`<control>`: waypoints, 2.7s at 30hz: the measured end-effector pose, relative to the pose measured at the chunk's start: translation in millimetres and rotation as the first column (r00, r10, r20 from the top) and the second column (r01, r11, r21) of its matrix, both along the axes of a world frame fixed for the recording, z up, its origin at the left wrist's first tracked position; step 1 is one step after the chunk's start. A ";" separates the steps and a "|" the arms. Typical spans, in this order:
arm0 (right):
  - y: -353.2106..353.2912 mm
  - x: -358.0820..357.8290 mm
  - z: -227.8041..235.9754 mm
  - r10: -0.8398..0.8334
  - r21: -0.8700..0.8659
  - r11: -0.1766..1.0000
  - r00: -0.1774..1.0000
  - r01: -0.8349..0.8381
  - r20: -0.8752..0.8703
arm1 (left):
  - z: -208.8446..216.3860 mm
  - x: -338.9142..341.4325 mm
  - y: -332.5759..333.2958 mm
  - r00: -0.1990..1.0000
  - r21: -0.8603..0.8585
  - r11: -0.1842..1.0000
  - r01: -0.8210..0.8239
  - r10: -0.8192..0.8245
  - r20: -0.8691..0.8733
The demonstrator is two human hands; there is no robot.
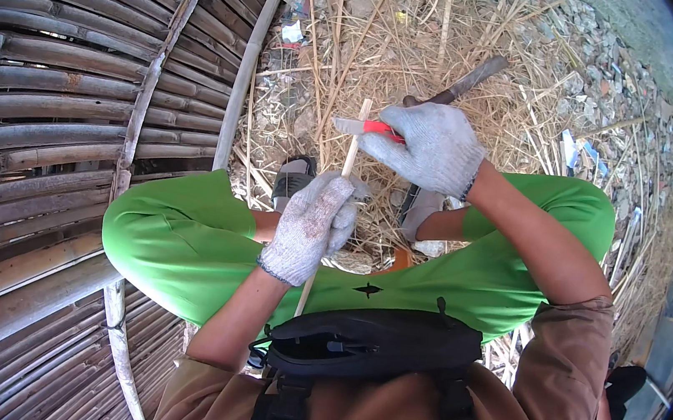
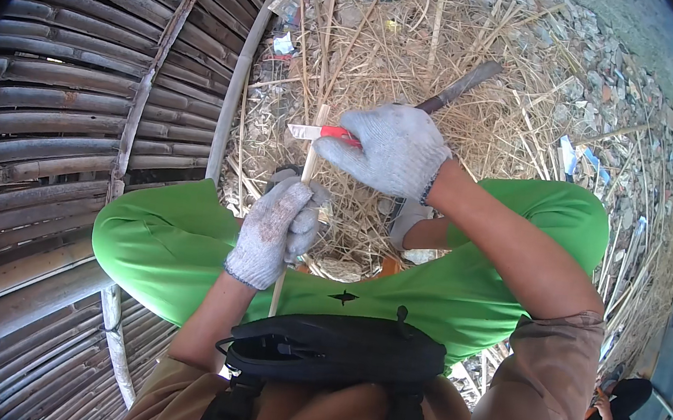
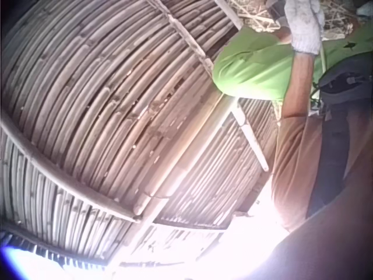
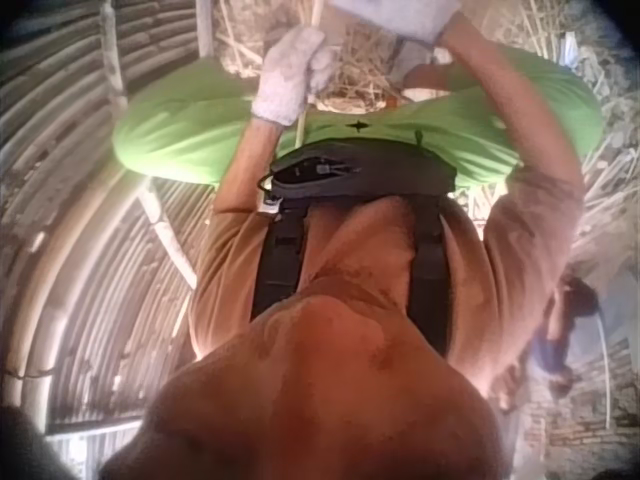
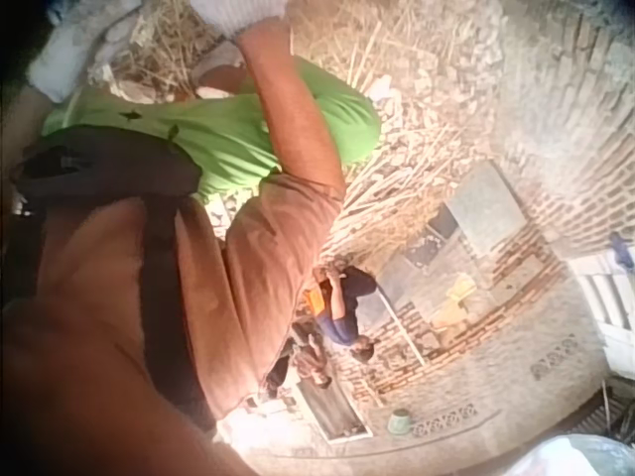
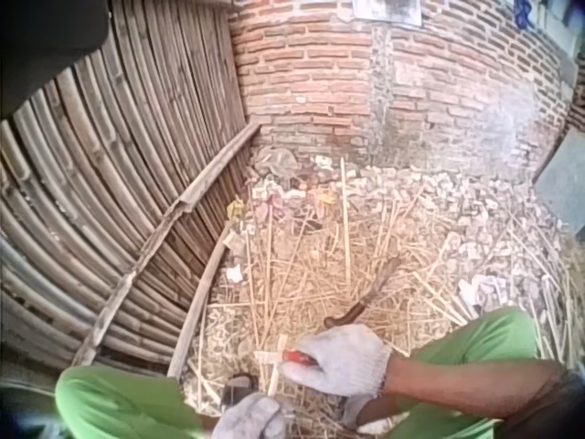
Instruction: The person is using a small knife to shave and smooth long bamboo strips while wearing protective gloves.
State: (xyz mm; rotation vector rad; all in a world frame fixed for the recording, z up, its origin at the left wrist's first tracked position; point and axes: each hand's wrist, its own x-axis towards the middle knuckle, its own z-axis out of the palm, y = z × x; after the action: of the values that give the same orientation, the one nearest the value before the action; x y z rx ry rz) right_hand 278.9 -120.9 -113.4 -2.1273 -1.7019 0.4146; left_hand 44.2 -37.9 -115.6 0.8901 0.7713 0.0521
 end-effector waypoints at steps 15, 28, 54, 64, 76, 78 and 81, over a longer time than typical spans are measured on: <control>-27.6 175.3 36.7 -0.654 0.064 0.751 0.728 0.657 0.205 | -16.0 -30.2 -17.8 0.998 0.125 0.992 0.016 -0.007 -0.068; 5.9 -7.0 -22.7 0.041 -0.014 0.999 0.999 -0.041 -0.011 | -22.4 -22.1 -5.8 0.998 0.083 0.996 0.037 -0.031 -0.062; 0.0 23.0 -11.1 -0.277 0.003 0.959 0.942 0.283 -0.191 | -12.9 -27.2 -3.0 1.000 0.163 0.987 0.000 0.002 -0.012; 9.2 -16.7 -13.2 0.029 -0.010 1.000 0.999 -0.029 0.013 | -31.0 -26.3 -8.2 0.996 0.473 0.879 0.058 -0.020 -0.085; -23.9 181.3 -7.2 -0.694 -0.113 0.706 0.715 0.699 0.087 | -23.6 -53.7 -15.9 0.985 0.659 0.734 0.163 -0.090 -0.144; -39.5 223.5 38.7 -0.739 -0.054 0.649 0.645 0.759 0.196 | -22.7 -57.7 -13.0 0.985 0.497 0.860 0.115 -0.032 -0.171; -31.2 172.3 44.9 -0.634 0.106 0.773 0.763 0.625 0.129 | -22.3 -47.0 -2.7 0.989 0.414 0.906 0.090 -0.033 -0.144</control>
State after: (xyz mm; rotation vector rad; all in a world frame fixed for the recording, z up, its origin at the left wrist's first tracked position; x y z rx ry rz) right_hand 451.2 -152.1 -68.5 -2.5684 -0.9320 -0.0072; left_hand -2.8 -40.6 -138.0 1.3396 0.8730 0.1065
